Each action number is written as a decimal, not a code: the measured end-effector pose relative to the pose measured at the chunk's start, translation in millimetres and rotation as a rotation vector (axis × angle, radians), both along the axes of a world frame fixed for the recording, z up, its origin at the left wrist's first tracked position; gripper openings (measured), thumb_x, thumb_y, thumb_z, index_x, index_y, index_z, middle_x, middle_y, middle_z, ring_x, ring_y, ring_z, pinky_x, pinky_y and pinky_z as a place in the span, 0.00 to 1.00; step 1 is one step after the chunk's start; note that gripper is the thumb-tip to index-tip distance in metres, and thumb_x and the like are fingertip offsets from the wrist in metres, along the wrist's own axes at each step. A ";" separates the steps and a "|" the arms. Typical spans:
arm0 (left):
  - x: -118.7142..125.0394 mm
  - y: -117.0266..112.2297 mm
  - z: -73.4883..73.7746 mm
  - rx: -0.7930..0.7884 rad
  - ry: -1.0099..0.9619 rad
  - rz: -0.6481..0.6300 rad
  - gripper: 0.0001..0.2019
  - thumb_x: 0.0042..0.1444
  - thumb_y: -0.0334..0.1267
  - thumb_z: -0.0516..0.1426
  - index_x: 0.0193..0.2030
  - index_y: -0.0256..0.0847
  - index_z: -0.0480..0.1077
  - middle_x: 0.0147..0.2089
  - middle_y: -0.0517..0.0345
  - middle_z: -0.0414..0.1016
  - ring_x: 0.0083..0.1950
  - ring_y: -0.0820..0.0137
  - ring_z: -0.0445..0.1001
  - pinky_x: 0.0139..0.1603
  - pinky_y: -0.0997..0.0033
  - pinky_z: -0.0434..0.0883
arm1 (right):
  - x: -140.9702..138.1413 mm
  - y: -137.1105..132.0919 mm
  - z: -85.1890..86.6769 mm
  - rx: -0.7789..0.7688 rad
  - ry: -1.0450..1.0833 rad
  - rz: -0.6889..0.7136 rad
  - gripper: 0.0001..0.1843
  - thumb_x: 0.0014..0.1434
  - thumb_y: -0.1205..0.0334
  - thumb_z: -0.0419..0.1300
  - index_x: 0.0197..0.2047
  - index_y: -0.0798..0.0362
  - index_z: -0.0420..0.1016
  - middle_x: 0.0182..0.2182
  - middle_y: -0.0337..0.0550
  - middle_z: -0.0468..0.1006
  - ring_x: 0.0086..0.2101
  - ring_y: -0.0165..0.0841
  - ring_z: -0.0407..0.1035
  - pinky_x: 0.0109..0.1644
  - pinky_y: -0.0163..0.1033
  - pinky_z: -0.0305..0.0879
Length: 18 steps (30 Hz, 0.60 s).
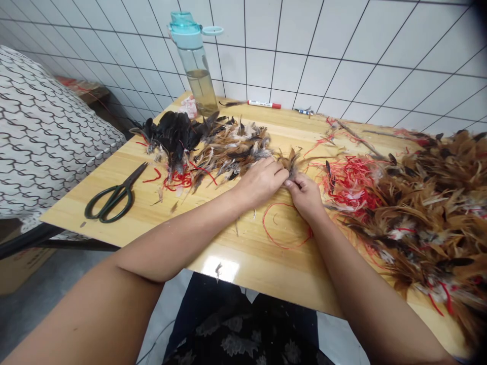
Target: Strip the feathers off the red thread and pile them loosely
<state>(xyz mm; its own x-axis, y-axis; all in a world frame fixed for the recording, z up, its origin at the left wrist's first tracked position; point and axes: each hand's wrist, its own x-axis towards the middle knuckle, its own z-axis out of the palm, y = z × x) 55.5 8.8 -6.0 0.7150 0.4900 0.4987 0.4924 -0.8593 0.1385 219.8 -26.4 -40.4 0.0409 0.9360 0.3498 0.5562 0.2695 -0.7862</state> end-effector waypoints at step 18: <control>4.1 0.6 -1.7 -0.827 -0.469 0.027 0.06 0.54 0.35 0.59 0.31 0.37 0.76 0.33 0.58 0.77 0.37 0.72 0.72 0.42 0.73 0.67 | 0.2 -2.8 2.7 -0.031 0.037 0.002 0.10 0.56 0.59 0.53 0.24 0.50 0.66 0.25 0.40 0.70 0.30 0.34 0.64 0.39 0.40 0.60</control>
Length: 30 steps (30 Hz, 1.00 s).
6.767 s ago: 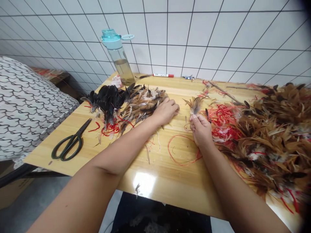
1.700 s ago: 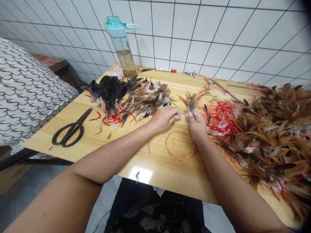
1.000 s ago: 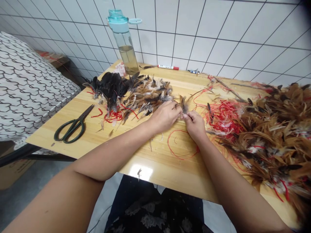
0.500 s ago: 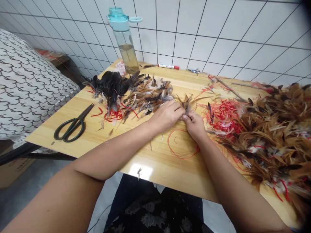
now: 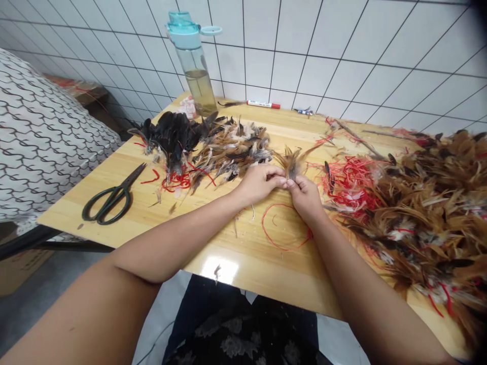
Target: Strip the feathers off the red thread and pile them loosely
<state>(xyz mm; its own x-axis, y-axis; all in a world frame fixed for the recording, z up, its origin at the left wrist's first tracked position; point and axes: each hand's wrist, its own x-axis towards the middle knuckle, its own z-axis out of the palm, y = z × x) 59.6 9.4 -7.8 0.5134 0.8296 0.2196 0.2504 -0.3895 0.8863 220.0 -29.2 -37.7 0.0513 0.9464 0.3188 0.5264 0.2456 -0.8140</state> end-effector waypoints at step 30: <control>-1.9 0.5 4.6 -0.357 -0.265 -0.043 0.11 0.48 0.39 0.63 0.27 0.35 0.67 0.27 0.61 0.69 0.31 0.74 0.68 0.39 0.71 0.67 | -2.9 -0.9 0.1 -0.026 0.093 0.093 0.11 0.56 0.58 0.58 0.24 0.51 0.69 0.25 0.38 0.68 0.32 0.32 0.64 0.40 0.40 0.60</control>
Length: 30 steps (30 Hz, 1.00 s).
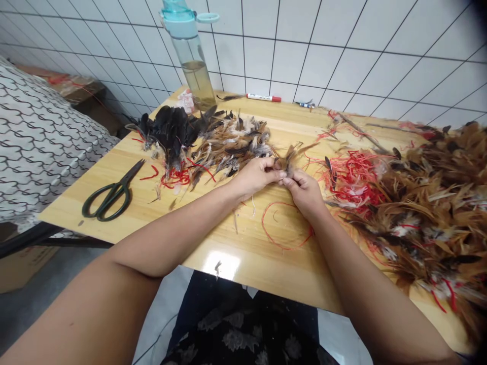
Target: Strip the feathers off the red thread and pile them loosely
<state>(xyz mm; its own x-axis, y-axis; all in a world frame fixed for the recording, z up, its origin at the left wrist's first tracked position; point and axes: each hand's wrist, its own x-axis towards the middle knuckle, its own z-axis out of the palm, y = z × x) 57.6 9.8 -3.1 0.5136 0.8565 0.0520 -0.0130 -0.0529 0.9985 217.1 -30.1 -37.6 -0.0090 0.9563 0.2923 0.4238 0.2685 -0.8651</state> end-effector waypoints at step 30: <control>-19.4 6.8 22.2 0.225 0.211 -0.009 0.03 0.54 0.28 0.56 0.35 0.36 0.66 0.29 0.62 0.68 0.29 0.76 0.65 0.34 0.74 0.63 | 0.6 -1.5 -0.3 -0.039 0.136 -0.161 0.11 0.56 0.54 0.57 0.26 0.51 0.70 0.21 0.36 0.63 0.26 0.30 0.59 0.30 0.36 0.57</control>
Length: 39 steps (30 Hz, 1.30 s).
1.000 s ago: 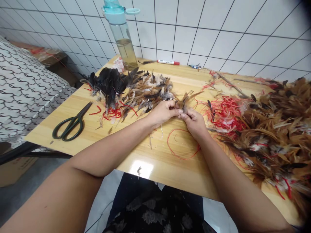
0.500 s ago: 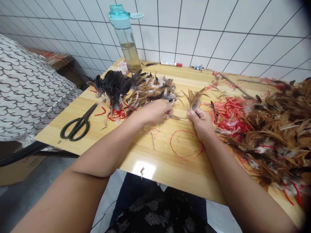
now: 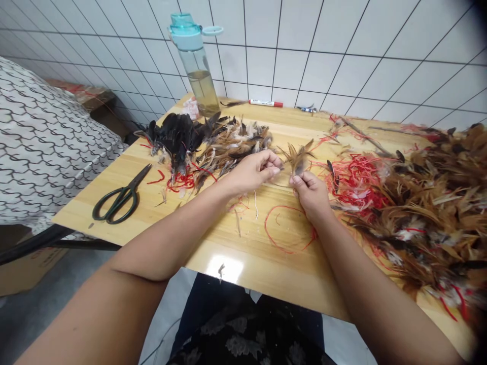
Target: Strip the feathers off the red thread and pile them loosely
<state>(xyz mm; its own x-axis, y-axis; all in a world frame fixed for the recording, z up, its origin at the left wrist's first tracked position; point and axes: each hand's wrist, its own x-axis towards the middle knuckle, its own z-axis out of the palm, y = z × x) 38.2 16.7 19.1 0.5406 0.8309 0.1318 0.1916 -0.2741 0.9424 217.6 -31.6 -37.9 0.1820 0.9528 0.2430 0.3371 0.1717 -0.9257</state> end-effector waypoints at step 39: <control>25.0 -9.9 -32.9 -0.500 -0.486 0.021 0.13 0.40 0.32 0.67 0.32 0.35 0.68 0.29 0.64 0.70 0.34 0.77 0.70 0.45 0.72 0.67 | -5.6 1.3 -0.3 0.103 -0.070 0.039 0.07 0.53 0.60 0.58 0.25 0.49 0.67 0.28 0.40 0.71 0.33 0.35 0.65 0.42 0.42 0.64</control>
